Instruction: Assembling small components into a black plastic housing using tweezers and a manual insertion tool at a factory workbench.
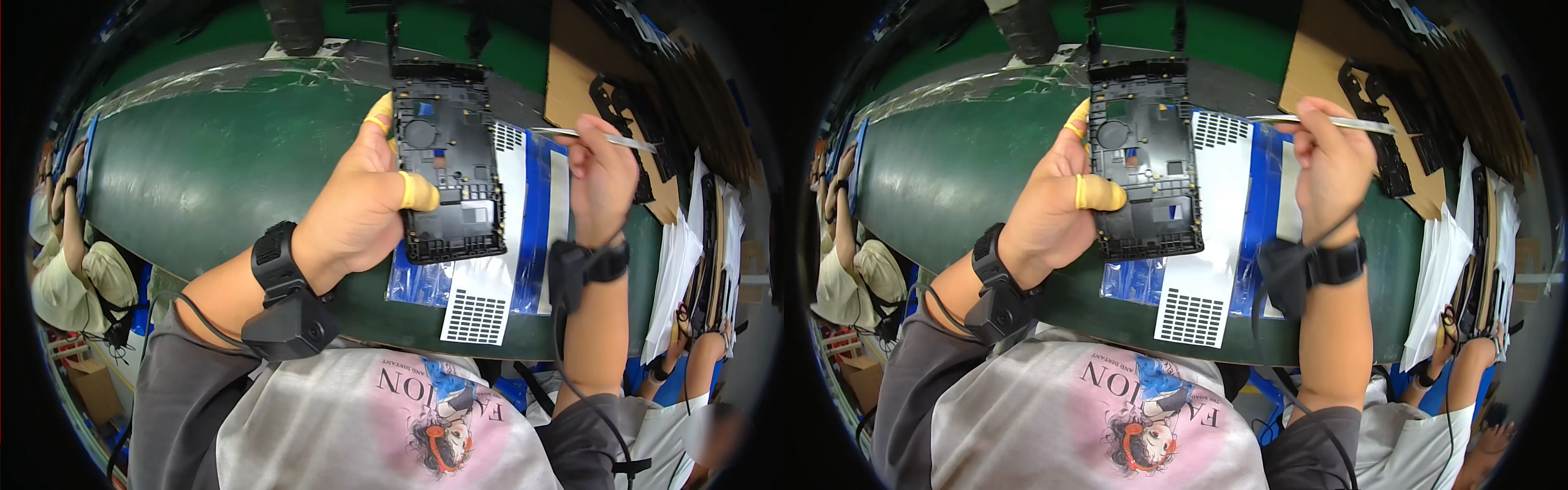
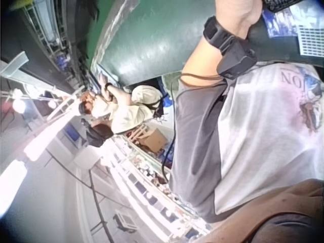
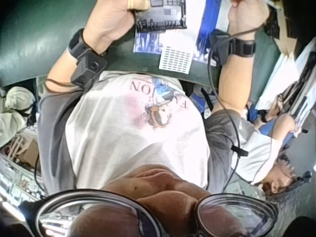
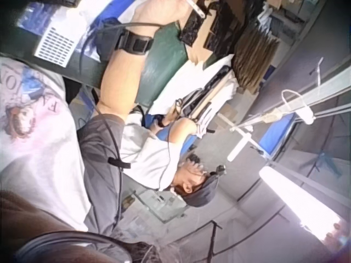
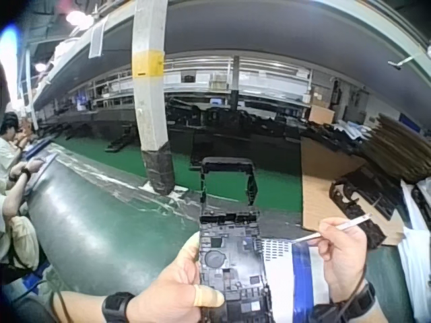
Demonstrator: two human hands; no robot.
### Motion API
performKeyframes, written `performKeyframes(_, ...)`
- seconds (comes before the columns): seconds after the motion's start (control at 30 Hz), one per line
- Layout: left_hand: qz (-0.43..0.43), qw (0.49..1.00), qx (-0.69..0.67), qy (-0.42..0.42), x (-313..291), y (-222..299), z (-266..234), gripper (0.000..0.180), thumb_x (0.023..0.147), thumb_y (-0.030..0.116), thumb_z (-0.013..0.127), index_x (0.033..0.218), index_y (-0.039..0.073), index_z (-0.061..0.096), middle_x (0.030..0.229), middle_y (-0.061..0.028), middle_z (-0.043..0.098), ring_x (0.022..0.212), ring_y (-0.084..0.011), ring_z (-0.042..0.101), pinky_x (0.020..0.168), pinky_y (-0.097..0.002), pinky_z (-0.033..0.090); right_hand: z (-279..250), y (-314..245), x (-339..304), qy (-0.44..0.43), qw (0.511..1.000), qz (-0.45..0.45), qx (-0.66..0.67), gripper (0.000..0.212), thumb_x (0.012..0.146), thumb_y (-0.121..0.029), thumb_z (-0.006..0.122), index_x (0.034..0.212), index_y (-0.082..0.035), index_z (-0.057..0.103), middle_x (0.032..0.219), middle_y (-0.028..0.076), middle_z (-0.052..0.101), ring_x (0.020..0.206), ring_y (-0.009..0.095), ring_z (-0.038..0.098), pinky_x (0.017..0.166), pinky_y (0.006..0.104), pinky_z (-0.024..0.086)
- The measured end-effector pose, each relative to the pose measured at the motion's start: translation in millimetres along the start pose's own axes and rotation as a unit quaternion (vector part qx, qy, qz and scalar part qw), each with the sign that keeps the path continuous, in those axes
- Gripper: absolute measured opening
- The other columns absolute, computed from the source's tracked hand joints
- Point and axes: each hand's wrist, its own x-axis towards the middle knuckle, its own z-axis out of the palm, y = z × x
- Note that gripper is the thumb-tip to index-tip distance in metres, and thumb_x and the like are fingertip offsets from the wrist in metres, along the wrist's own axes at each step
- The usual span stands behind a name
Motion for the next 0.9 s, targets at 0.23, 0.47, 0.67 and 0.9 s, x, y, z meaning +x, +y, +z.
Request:
performKeyframes(0.23, -0.014, 0.998, -0.01, 0.055, 1.5, 7.0, 0.1, 0.05, 0.079, 0.014, 0.051, 0.124, 0.009, 0.029, 0.114, -0.006, 0.044, 0.104, -0.019, 0.045, 0.088, -0.0341, 0.039, -8.6, 24.5, 6.1, 0.0, 0.998, 0.065, -0.028, 0.011, 0.072, 0.0, 0.055, 0.083, 0.004, 0.057, 0.058, 0.007, 0.055, 0.049, 0.009, 0.051, 0.039, 0.0154, 0.03)
performKeyframes(0.47, -0.052, 0.994, -0.086, 0.048, 6.8, 8.9, -8.2, 0.042, 0.089, 0.035, 0.033, 0.119, 0.006, 0.038, 0.112, -0.0084, 0.049, 0.1, -0.0222, 0.05, 0.085, -0.037, 0.041, -7.1, 25.0, 3.5, 0.001, 0.997, 0.072, -0.036, 0.012, 0.073, 0.001, 0.055, 0.084, 0.005, 0.057, 0.057, 0.005, 0.053, 0.05, 0.01, 0.052, 0.041, 0.0161, 0.031)
performKeyframes(0.67, -0.07, 0.989, -0.112, 0.071, 6.9, 5.9, -4.3, 0.034, 0.089, 0.031, 0.035, 0.114, 0.009, 0.042, 0.108, -0.0061, 0.051, 0.095, -0.0186, 0.051, 0.082, -0.0346, 0.043, -6.3, 24.4, 1.3, 0.009, 0.998, 0.066, -0.019, 0.013, 0.074, 0.002, 0.054, 0.085, 0.007, 0.055, 0.059, 0.006, 0.054, 0.049, 0.008, 0.047, 0.042, 0.0158, 0.032)
performKeyframes(0.9, -0.053, 0.992, -0.114, 0.019, 4.3, -5.2, 4.7, 0.025, 0.089, 0.022, 0.036, 0.109, 0.008, 0.042, 0.105, -0.0039, 0.051, 0.094, -0.0142, 0.052, 0.081, -0.0301, 0.044, 20.2, -8.2, -48.5, -0.071, 0.996, 0.037, 0.037, 0.02, 0.077, -0.005, 0.056, 0.094, 0.005, 0.054, 0.07, 0.011, 0.059, 0.05, 0.004, 0.043, 0.044, 0.0141, 0.03)
